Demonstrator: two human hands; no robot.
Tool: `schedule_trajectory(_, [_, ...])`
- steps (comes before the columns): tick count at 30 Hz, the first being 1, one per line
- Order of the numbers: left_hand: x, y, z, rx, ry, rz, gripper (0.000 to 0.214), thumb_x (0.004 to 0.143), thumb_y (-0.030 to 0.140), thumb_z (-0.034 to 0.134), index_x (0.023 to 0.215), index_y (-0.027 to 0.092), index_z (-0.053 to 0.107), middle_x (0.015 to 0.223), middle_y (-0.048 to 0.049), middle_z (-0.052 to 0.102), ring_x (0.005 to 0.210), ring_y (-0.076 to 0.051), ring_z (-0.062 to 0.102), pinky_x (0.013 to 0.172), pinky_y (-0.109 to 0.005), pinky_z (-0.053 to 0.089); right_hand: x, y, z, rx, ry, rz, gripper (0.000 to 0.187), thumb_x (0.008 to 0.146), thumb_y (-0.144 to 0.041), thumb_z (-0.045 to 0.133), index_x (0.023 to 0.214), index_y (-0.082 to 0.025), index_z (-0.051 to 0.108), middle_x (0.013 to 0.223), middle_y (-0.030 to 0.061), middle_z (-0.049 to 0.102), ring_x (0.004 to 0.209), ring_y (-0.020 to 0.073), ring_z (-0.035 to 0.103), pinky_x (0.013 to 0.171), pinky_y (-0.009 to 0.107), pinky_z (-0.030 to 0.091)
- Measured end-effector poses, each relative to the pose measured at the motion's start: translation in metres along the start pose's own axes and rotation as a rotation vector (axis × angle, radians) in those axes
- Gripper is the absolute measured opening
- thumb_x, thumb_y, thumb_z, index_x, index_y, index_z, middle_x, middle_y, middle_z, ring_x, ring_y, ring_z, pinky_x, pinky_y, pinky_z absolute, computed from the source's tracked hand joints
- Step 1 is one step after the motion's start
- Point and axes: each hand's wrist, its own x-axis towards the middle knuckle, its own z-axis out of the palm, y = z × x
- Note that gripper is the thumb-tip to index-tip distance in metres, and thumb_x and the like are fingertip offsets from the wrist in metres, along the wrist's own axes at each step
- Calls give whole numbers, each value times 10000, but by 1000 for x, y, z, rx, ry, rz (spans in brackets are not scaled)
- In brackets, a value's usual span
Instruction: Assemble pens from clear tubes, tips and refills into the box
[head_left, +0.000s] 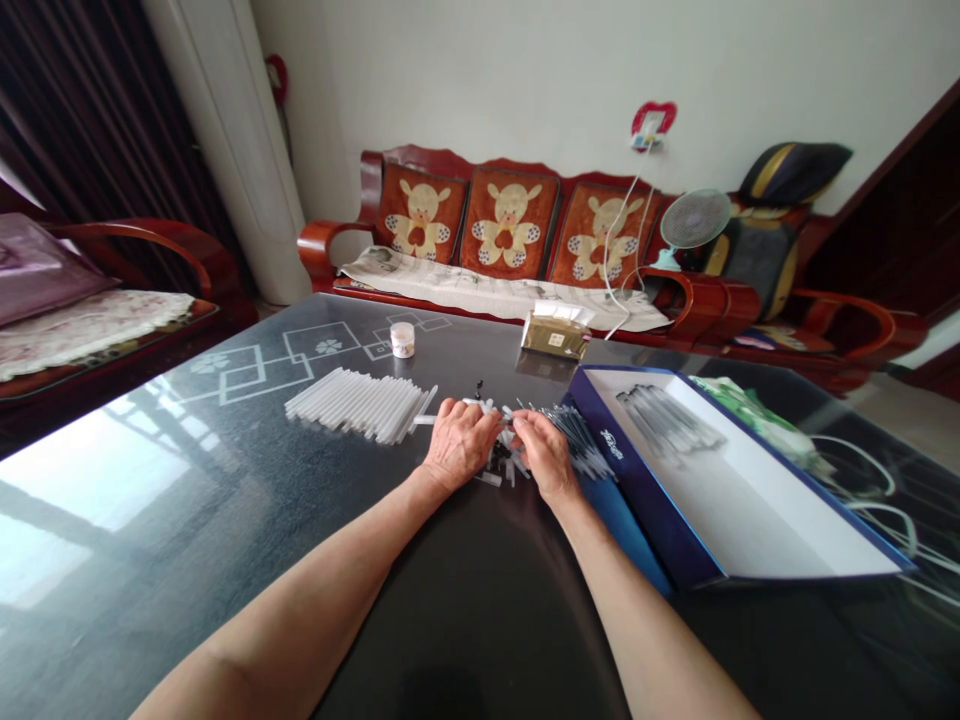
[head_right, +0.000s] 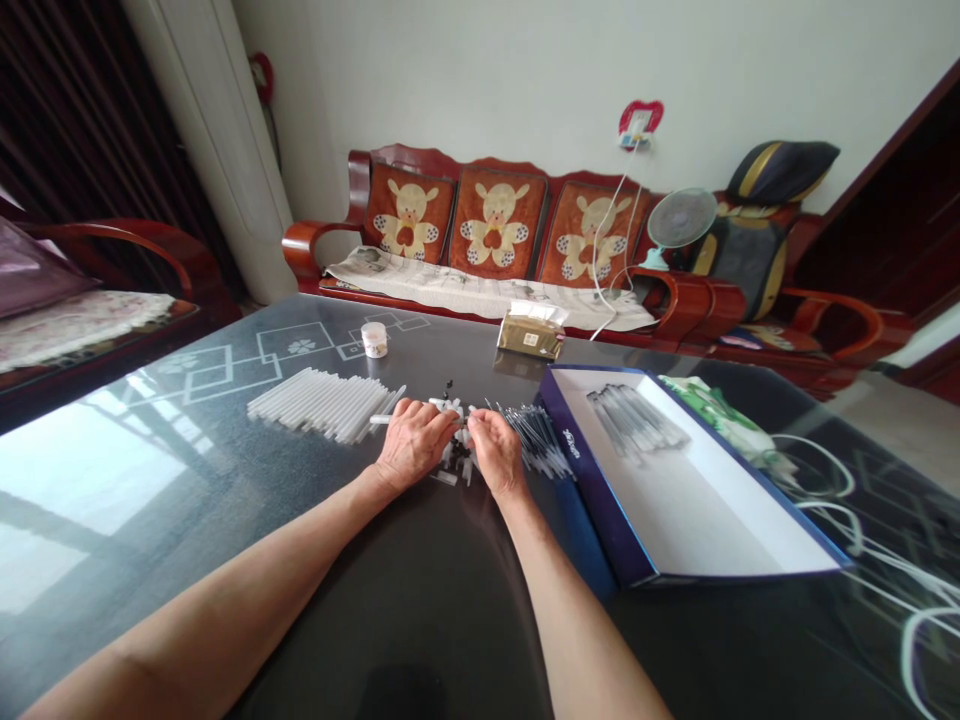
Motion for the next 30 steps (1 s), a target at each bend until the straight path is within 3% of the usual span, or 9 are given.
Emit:
schedule_trajectory(4, [0,0,0,-12,-1,4,311,969,376,373,1007,235,648,748,-42,588,735,-186,497,768,-357,311,-1,-1,1,-72,8,1,369,729,-547,637,777,-183,679,652,33,654,625,171,598,535,263,468])
schedule_trajectory(12, [1,0,1,0,-1,-4,321,971,382,368,1008,236,652,739,-38,586,733,-189,495,764,-357,309,2,6,0,48,-54,0,379,694,-456,682,966,-194,653,762,9,666,600,128,575,512,230,437])
schedule_trajectory(18, [0,0,1,-13,-3,8,315,971,374,368,996,236,650,750,-40,589,734,-186,497,766,-361,314,1,3,-1,-96,18,11,389,733,-568,623,757,-182,669,636,13,651,545,142,562,523,261,442])
schedule_trajectory(26, [0,-1,2,-9,0,-2,313,968,381,373,1003,238,649,741,-39,587,735,-187,499,765,-361,314,3,7,-1,24,-53,-1,374,711,-489,664,947,-199,657,747,9,670,582,126,569,489,225,410])
schedule_trajectory(30, [0,0,2,1,-1,11,312,971,370,368,993,238,649,743,-35,587,731,-184,494,766,-357,312,3,7,-3,-101,10,6,391,754,-570,602,791,-186,668,674,21,665,526,126,541,490,245,403])
